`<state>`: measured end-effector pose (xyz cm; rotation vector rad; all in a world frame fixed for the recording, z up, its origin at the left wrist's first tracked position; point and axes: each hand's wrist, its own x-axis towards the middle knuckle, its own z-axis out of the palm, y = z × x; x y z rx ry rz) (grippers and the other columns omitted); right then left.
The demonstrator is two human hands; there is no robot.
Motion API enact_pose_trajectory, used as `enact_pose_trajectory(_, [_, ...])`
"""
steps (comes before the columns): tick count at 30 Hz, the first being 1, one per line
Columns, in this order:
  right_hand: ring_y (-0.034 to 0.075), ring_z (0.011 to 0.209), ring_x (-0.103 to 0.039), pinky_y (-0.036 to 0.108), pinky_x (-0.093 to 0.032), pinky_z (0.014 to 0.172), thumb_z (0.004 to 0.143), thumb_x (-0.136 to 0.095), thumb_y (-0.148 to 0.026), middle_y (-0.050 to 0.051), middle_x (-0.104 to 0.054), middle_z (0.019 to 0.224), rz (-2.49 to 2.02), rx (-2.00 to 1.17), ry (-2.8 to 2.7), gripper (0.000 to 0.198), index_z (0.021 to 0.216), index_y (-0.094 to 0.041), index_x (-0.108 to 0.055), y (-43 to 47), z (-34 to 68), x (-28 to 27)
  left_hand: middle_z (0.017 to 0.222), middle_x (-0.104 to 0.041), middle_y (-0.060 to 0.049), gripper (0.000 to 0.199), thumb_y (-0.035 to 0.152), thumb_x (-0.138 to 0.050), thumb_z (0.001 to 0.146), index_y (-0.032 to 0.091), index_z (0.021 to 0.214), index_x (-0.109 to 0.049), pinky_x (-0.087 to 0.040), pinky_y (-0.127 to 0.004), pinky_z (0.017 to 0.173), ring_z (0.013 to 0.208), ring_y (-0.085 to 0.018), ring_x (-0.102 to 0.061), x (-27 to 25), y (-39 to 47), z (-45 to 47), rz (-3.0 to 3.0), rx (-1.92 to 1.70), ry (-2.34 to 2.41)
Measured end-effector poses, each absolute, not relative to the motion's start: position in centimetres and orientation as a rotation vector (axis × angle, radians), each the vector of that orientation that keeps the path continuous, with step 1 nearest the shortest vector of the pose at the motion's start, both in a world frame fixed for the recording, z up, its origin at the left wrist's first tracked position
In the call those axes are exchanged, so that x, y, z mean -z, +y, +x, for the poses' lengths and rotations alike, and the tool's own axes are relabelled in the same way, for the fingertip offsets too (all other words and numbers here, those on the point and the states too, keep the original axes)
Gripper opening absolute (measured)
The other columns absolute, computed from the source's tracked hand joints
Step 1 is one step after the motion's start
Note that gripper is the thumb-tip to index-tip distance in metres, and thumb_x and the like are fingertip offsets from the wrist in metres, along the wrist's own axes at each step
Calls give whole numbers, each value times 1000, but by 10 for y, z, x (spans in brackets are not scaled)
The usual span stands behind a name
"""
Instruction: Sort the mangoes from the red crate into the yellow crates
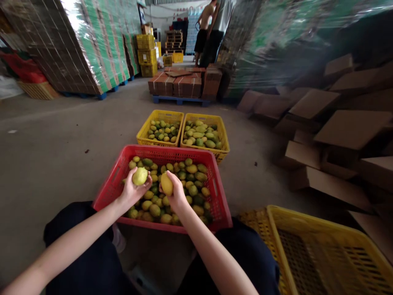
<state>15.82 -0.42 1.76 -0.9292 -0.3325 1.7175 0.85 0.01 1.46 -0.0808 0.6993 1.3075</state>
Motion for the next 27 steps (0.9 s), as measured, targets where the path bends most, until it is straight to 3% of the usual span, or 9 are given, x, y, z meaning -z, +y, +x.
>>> enact_pose_trajectory(2, [13,46,-58,22,-45,38,70,-66,-37,0,-64,56,-944,-1710,-256,21,68,-17,-60,-4,157,-17,75,-66,-9,23,32,-54,84,11,82,-61,-58,-29,59,66,-17,-64,-15,1,7,-87,-1273,669])
enact_pose_trajectory(5, [15,48,-61,24,-47,41,74,-60,-38,3,-66,57,-901,-1750,-248,23,71,-15,-62,-3,157,-21,80,-68,-8,18,23,-51,84,10,86,-62,-58,-27,62,71,-16,-66,-17,6,5,-93,-1319,642])
enact_pose_trajectory(10, [15,50,-62,23,-49,42,75,-62,-36,2,-68,61,-907,-1759,-274,19,74,-17,-62,-1,162,-30,76,-68,-7,19,20,-47,85,10,85,-63,-58,-28,61,69,-17,-67,-25,15,-3,-82,-1283,618])
enact_pose_trajectory(15, [14,50,-62,21,-47,39,74,-61,-22,3,-67,59,-1047,-1735,-186,9,72,-14,-63,-1,175,-31,72,-66,-7,25,25,-46,90,10,80,-63,-59,-33,70,71,-16,-67,-34,20,1,-110,-1278,577])
enact_pose_trajectory(21, [14,50,-62,23,-51,44,87,-43,-27,3,-68,58,-993,-1703,6,26,72,-17,-62,9,164,-12,77,-68,-6,37,39,-39,94,14,78,-62,-57,-43,79,77,-18,-68,-20,21,19,-149,-1230,565])
enact_pose_trajectory(24, [14,48,-61,24,-49,43,85,-48,-32,1,-66,55,-1041,-1695,-5,24,71,-18,-61,12,157,-4,78,-67,-8,39,42,-40,93,12,80,-61,-58,-42,76,76,-19,-68,-14,14,24,-221,-1155,628])
enact_pose_trajectory(27, [13,47,-60,22,-47,41,77,-61,-31,-2,-66,57,-984,-1697,-99,14,73,-18,-62,7,158,-2,75,-67,-7,23,33,-54,88,12,81,-60,-59,-40,73,73,-19,-67,-15,7,25,-219,-1200,706])
